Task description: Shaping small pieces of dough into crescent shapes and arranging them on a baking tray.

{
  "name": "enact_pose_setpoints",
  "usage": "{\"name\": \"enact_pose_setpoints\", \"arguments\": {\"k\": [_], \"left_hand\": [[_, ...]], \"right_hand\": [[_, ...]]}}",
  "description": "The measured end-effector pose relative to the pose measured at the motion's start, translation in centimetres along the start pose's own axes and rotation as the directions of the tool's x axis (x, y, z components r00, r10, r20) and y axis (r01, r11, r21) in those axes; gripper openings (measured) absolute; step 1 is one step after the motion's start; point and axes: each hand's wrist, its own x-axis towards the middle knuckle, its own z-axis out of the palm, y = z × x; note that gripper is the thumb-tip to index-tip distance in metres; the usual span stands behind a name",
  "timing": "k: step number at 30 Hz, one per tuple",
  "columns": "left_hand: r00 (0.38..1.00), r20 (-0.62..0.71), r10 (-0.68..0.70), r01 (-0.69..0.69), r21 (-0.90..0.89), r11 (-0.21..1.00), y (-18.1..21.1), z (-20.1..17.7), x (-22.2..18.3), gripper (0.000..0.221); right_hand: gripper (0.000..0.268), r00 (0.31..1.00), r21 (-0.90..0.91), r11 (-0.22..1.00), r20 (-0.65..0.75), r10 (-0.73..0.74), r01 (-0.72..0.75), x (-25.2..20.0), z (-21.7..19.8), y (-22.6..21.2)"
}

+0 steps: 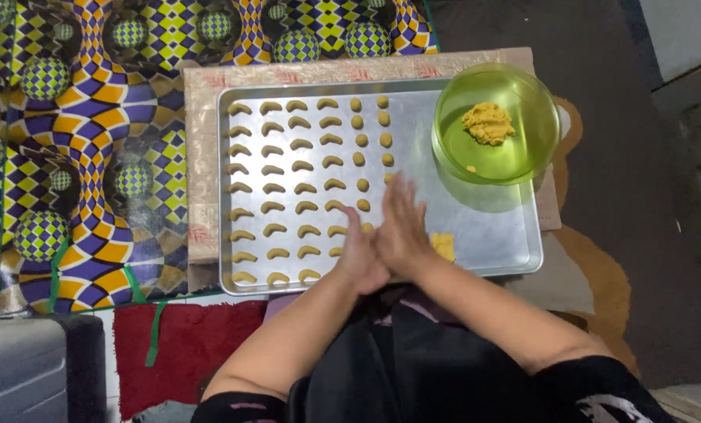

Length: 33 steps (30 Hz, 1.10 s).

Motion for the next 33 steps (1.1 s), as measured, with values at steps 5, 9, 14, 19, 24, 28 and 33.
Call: {"name": "enact_pose_setpoints", "arguments": {"k": [5,9,14,19,24,28,33], "left_hand": [[0.955,0.296,-0.014,0.074,-0.191,0.979,-0.1,-4.5,2.9,0.109],[0.997,0.068,0.048,-0.042,-0.087,0.995,0.4,-0.8,0.0,0.125],[0.695,0.655,0.296,-0.185,-0.235,0.954,-3.2,-6.0,4.4,0.094],[0.992,0.12,-0.025,0.023,0.015,1.0,0.7,-0.1,-0.3,0.129],[0.986,0.13,0.1,-0.083,-0.13,0.988,-2.2,-4.1,3.2,0.096],[0.99,0.129,0.059,-0.049,-0.08,0.996,0.9,1.7,-1.9,0.113],[0.988,0.108,0.108,-0.118,0.083,0.99,-0.7,1.7,-0.8,0.107]], "right_hand": [[0.122,0.903,-0.138,0.905,-0.102,-0.417,0.402,-3.4,3.5,-1.5],[0.122,0.997,-0.182,0.983,-0.061,-0.049,0.037,-0.4,3.3,1.9],[0.121,0.878,-0.148,0.894,-0.175,-0.445,0.424,-3.6,4.2,-0.8],[0.119,0.936,-0.206,0.942,-0.18,-0.303,0.265,-0.7,4.2,2.6],[0.154,0.859,-0.077,0.858,-0.036,-0.511,0.507,-4.7,1.1,-4.6],[0.167,0.984,-0.273,0.947,-0.004,-0.178,0.17,-1.8,2.9,0.7],[0.179,0.994,-0.2,0.978,0.098,-0.045,0.064,-3.5,1.2,-5.5]]}}
